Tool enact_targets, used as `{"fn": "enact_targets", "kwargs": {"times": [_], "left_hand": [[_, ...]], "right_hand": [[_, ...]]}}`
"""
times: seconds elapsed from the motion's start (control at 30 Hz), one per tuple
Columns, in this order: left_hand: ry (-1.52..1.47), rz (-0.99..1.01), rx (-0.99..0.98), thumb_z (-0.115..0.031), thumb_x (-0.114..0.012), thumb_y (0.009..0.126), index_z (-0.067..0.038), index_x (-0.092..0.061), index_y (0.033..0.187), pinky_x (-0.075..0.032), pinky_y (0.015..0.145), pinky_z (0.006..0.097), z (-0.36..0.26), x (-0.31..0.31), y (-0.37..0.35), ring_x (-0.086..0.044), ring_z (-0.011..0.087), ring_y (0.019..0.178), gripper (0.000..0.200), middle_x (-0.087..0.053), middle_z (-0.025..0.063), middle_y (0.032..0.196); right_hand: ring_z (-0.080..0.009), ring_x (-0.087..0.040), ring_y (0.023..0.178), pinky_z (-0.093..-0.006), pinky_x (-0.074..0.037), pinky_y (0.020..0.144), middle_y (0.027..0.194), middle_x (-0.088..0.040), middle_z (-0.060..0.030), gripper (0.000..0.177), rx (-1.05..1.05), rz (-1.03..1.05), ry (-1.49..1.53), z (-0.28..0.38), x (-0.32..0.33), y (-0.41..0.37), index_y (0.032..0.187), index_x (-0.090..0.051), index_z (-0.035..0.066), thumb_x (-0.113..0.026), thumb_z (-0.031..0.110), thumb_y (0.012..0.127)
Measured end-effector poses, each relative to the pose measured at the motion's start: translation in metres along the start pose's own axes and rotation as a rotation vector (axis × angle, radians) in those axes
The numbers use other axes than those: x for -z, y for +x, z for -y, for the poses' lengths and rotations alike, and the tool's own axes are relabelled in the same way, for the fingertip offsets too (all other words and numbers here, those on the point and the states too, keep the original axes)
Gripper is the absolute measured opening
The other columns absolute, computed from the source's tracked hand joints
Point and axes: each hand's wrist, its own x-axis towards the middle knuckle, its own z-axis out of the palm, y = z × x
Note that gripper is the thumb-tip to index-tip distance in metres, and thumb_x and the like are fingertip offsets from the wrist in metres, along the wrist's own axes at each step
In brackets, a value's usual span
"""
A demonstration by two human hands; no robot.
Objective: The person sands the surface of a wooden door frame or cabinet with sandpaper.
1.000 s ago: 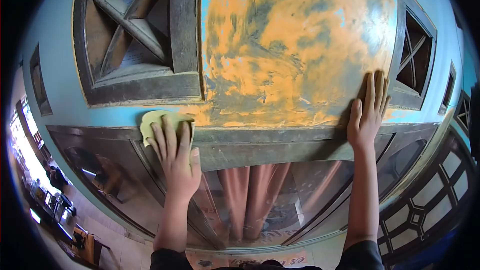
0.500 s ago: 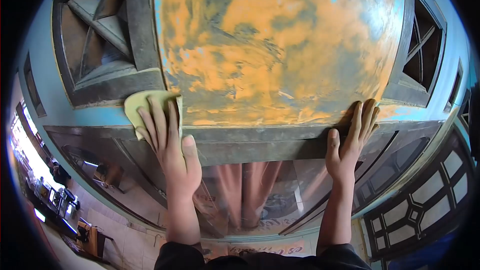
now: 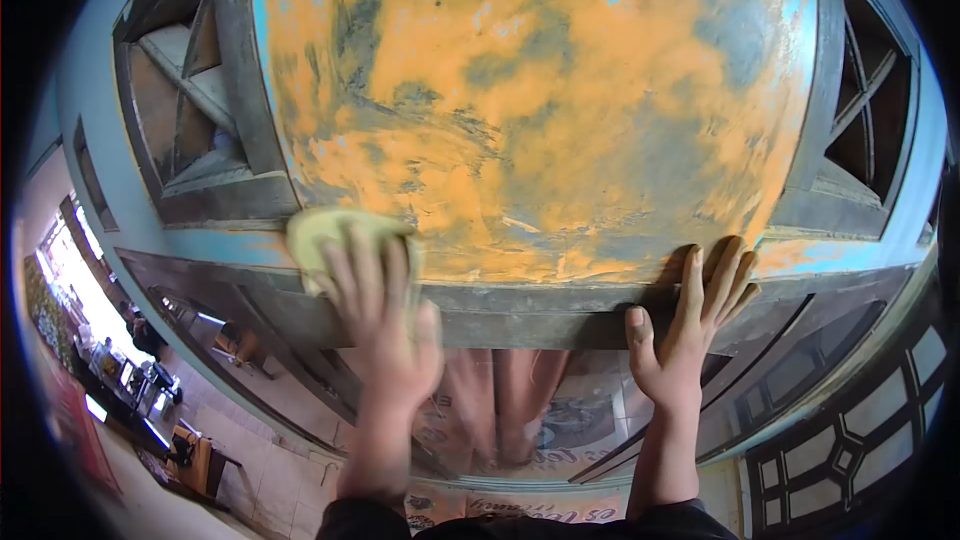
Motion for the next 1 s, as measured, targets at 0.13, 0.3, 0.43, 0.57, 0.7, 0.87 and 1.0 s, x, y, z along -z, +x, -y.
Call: {"fn": "enact_targets", "kwargs": {"times": [0.13,0.3,0.43,0.57,0.7,0.87,1.0], "left_hand": [[0.007,0.034,-0.007,-0.039,-0.040,0.106,0.002,-0.043,0.154,0.002,0.120,0.0689,-0.005,0.005,0.008,-0.007,0.0546,0.155,0.063,-0.022,0.0278,0.168],[-0.033,-0.029,-0.040,-0.040,-0.039,0.106,0.000,-0.046,0.153,0.002,0.121,0.0689,-0.001,0.015,0.041,-0.009,0.0502,0.157,0.061,-0.023,0.0249,0.168],[0.114,0.105,-0.133,-0.040,-0.041,0.106,-0.005,-0.050,0.152,-0.001,0.122,0.0676,0.005,0.010,0.011,-0.014,0.0495,0.156,0.058,-0.030,0.0227,0.167],[0.037,-0.088,-0.073,-0.036,-0.046,0.104,-0.007,-0.049,0.153,-0.004,0.122,0.0667,0.031,0.034,0.064,-0.017,0.0473,0.156,0.057,-0.031,0.0201,0.167],[0.124,0.059,-0.203,-0.040,-0.039,0.107,-0.012,-0.049,0.154,-0.001,0.121,0.0685,0.011,0.018,0.045,-0.016,0.0487,0.156,0.056,-0.031,0.0217,0.166],[-0.173,0.081,-0.509,-0.028,-0.063,0.096,-0.021,-0.069,0.130,-0.018,0.123,0.0631,0.002,0.035,0.083,-0.043,0.0401,0.145,0.036,-0.058,0.0097,0.143],[-0.325,0.059,-0.801,-0.025,-0.070,0.088,-0.027,-0.076,0.109,-0.039,0.117,0.0534,-0.005,0.027,0.096,-0.063,0.0248,0.126,0.022,-0.070,-0.0042,0.109]], "right_hand": [[-0.0524,-0.003,0.156,-0.0686,0.006,0.120,0.169,-0.014,-0.0300,0.077,0.001,0.003,0.011,0.000,0.001,0.000,0.159,-0.041,0.013,-0.058,0.057,0.098],[-0.0506,-0.002,0.157,-0.0668,0.006,0.121,0.169,-0.014,-0.0293,0.078,-0.029,0.026,-0.012,0.002,0.001,-0.001,0.159,-0.040,0.010,-0.058,0.056,0.098],[-0.0491,-0.001,0.158,-0.0670,0.006,0.121,0.170,-0.013,-0.0283,0.079,-0.040,-0.013,-0.018,0.007,-0.001,0.003,0.160,-0.038,0.010,-0.057,0.056,0.098],[-0.0477,0.000,0.158,-0.0672,0.007,0.121,0.170,-0.012,-0.0273,0.080,-0.058,-0.029,0.005,0.012,-0.003,0.003,0.161,-0.036,0.011,-0.057,0.056,0.098],[-0.0462,-0.003,0.158,-0.0664,0.006,0.121,0.170,-0.015,-0.0252,0.077,-0.064,-0.041,-0.001,0.016,-0.005,0.001,0.160,-0.038,0.011,-0.057,0.055,0.099],[-0.0445,-0.022,0.155,-0.0598,-0.001,0.124,0.162,-0.037,-0.0235,0.060,-0.088,-0.077,-0.062,0.029,0.021,0.007,0.146,-0.056,0.009,-0.054,0.048,0.101],[-0.0432,-0.060,0.124,-0.0585,-0.041,0.109,0.134,-0.061,-0.0253,0.037,0.320,-0.344,0.296,0.044,0.022,0.025,0.113,-0.068,0.007,-0.053,0.039,0.102]]}}
